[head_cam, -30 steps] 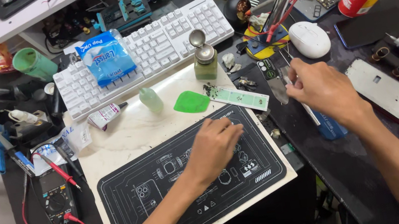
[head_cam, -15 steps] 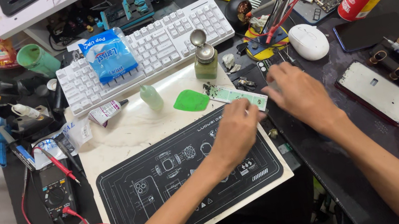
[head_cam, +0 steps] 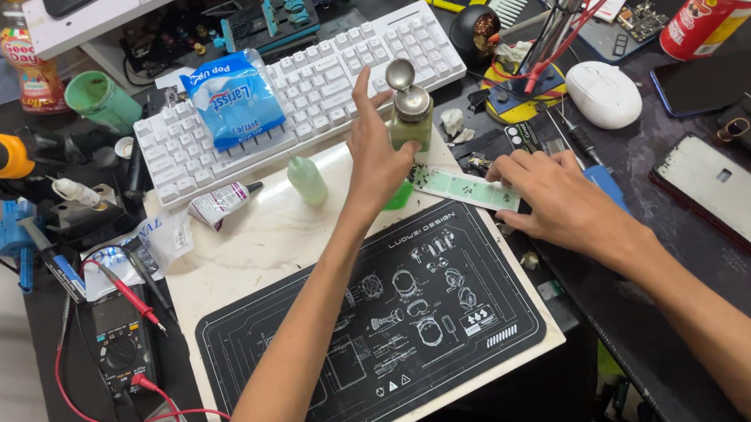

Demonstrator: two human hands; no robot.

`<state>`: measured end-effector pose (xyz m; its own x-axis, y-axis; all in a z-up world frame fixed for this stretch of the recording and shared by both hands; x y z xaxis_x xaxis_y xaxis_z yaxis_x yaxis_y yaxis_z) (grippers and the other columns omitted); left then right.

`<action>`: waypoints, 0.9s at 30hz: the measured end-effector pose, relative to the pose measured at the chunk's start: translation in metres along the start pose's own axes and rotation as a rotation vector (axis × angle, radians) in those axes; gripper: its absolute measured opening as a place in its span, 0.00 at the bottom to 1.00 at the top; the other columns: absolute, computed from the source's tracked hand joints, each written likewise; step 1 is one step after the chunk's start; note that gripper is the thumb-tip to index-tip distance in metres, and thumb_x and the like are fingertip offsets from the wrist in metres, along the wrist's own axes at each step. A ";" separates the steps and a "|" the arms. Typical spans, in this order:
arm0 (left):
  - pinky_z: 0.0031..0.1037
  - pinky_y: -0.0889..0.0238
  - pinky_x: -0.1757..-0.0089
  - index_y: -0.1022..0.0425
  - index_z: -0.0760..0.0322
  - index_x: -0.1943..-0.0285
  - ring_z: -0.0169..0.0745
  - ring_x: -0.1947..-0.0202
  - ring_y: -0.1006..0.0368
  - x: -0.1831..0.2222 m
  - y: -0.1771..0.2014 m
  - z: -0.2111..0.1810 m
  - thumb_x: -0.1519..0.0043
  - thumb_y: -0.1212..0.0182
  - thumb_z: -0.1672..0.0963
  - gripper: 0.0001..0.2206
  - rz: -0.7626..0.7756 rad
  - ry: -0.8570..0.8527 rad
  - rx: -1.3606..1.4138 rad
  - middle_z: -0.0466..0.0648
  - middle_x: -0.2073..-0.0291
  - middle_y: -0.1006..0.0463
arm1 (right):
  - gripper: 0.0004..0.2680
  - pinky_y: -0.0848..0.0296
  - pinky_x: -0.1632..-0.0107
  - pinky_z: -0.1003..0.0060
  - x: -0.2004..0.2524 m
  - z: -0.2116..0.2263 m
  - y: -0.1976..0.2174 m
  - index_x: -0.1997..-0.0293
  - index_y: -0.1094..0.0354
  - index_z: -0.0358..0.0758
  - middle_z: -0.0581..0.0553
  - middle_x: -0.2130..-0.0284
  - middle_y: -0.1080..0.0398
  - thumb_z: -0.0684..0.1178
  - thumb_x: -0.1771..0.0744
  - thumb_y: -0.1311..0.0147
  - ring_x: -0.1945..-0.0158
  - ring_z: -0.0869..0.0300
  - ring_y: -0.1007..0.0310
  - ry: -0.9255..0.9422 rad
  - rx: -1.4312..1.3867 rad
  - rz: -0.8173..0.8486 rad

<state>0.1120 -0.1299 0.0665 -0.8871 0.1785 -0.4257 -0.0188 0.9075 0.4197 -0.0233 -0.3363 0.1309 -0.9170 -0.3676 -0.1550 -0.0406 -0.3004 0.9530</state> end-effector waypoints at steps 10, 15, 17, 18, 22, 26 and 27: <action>0.47 0.42 0.44 0.60 0.56 0.20 0.60 0.46 0.30 -0.002 0.002 0.006 0.52 0.28 0.64 0.52 -0.119 0.052 -0.024 0.58 0.48 0.28 | 0.16 0.41 0.46 0.55 -0.022 -0.003 0.000 0.51 0.37 0.40 0.43 0.58 0.31 0.47 0.41 0.37 0.49 0.53 0.30 -0.038 -0.105 0.023; 0.49 0.48 0.39 0.67 0.63 0.20 0.67 0.39 0.38 0.016 0.022 -0.030 0.50 0.34 0.64 0.50 -0.264 -0.228 -0.153 0.68 0.37 0.39 | 0.17 0.42 0.47 0.52 -0.061 -0.007 -0.004 0.51 0.38 0.41 0.46 0.57 0.30 0.46 0.40 0.37 0.47 0.52 0.31 0.068 -0.136 0.049; 0.51 0.52 0.37 0.67 0.66 0.20 0.70 0.35 0.42 0.032 0.031 -0.046 0.47 0.36 0.64 0.48 -0.300 -0.333 -0.203 0.71 0.31 0.44 | 0.17 0.43 0.48 0.51 -0.079 -0.010 -0.007 0.50 0.38 0.42 0.47 0.57 0.30 0.46 0.40 0.36 0.49 0.51 0.32 0.042 -0.101 0.113; 0.51 0.51 0.35 0.66 0.66 0.19 0.70 0.33 0.43 0.043 0.034 -0.052 0.43 0.37 0.64 0.45 -0.260 -0.291 -0.178 0.69 0.30 0.44 | 0.17 0.43 0.48 0.51 -0.085 -0.010 -0.008 0.50 0.39 0.42 0.48 0.57 0.30 0.46 0.40 0.37 0.49 0.51 0.32 0.042 -0.092 0.111; 0.43 0.40 0.39 0.54 0.66 0.19 0.59 0.39 0.35 0.085 0.052 -0.065 0.37 0.42 0.62 0.35 -0.051 -0.139 -0.032 0.59 0.40 0.36 | 0.15 0.44 0.46 0.49 -0.092 -0.003 -0.011 0.49 0.38 0.42 0.48 0.55 0.29 0.46 0.38 0.38 0.48 0.50 0.32 0.089 -0.052 0.049; 0.43 0.38 0.43 0.38 0.65 0.27 0.59 0.45 0.31 0.112 0.072 -0.065 0.36 0.41 0.62 0.26 0.079 -0.111 -0.105 0.58 0.48 0.30 | 0.12 0.43 0.44 0.52 -0.072 0.005 -0.004 0.47 0.34 0.43 0.43 0.53 0.32 0.46 0.34 0.40 0.46 0.48 0.32 0.122 -0.019 -0.105; 0.42 0.38 0.45 0.36 0.64 0.29 0.58 0.47 0.31 0.116 0.075 -0.065 0.36 0.41 0.62 0.24 0.100 -0.111 -0.121 0.58 0.49 0.29 | 0.11 0.41 0.47 0.51 -0.068 0.007 0.000 0.48 0.33 0.42 0.42 0.54 0.31 0.46 0.34 0.40 0.48 0.47 0.31 0.120 -0.010 -0.121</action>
<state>-0.0220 -0.0658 0.1004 -0.8309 0.3123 -0.4604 0.0052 0.8319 0.5549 0.0364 -0.3050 0.1429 -0.8515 -0.4308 -0.2988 -0.1433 -0.3569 0.9231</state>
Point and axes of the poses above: each hand's wrist, its own x-axis away from the middle knuckle, its own y-axis out of the back of the hand, z = x × y, the point moved 2 cm from there along -x, towards the middle knuckle
